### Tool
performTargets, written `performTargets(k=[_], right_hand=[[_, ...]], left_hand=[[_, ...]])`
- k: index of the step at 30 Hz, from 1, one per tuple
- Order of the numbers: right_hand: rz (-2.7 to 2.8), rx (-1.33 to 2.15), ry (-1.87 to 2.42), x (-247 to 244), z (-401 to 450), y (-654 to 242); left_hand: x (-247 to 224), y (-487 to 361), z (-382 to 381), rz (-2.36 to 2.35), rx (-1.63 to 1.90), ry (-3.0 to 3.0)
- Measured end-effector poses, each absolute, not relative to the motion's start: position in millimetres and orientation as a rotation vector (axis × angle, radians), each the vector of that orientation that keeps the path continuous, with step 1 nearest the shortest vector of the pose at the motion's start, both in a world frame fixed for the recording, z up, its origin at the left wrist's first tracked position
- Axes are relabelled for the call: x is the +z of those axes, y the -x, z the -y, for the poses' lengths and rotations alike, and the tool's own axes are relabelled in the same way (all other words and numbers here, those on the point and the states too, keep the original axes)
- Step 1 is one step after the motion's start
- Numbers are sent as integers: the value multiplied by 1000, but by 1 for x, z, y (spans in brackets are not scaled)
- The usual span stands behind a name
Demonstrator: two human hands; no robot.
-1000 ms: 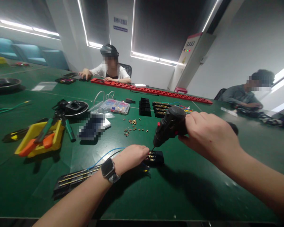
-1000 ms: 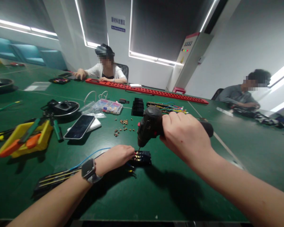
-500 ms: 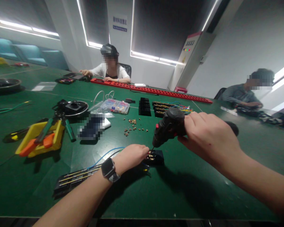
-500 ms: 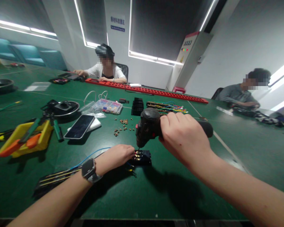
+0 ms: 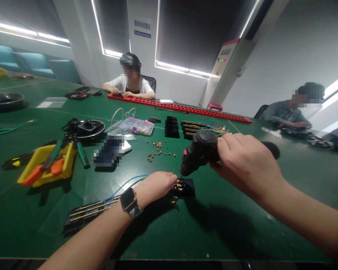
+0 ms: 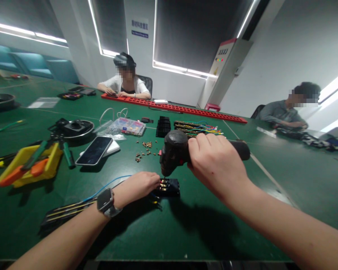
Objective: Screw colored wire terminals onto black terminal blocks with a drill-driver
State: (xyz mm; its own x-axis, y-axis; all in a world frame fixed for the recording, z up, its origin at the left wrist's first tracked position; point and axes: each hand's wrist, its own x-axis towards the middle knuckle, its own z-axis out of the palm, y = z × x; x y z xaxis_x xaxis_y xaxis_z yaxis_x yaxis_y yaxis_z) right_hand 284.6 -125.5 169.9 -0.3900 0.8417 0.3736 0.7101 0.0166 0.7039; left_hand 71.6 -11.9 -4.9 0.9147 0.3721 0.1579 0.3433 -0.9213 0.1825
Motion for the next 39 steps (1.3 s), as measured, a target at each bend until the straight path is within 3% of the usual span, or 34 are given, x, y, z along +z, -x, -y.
performTargets(k=[39], right_hand=[[-1940,1258,-1759,163,138,-274]], left_hand=[[-5,-72,11,-557,261,-2892]])
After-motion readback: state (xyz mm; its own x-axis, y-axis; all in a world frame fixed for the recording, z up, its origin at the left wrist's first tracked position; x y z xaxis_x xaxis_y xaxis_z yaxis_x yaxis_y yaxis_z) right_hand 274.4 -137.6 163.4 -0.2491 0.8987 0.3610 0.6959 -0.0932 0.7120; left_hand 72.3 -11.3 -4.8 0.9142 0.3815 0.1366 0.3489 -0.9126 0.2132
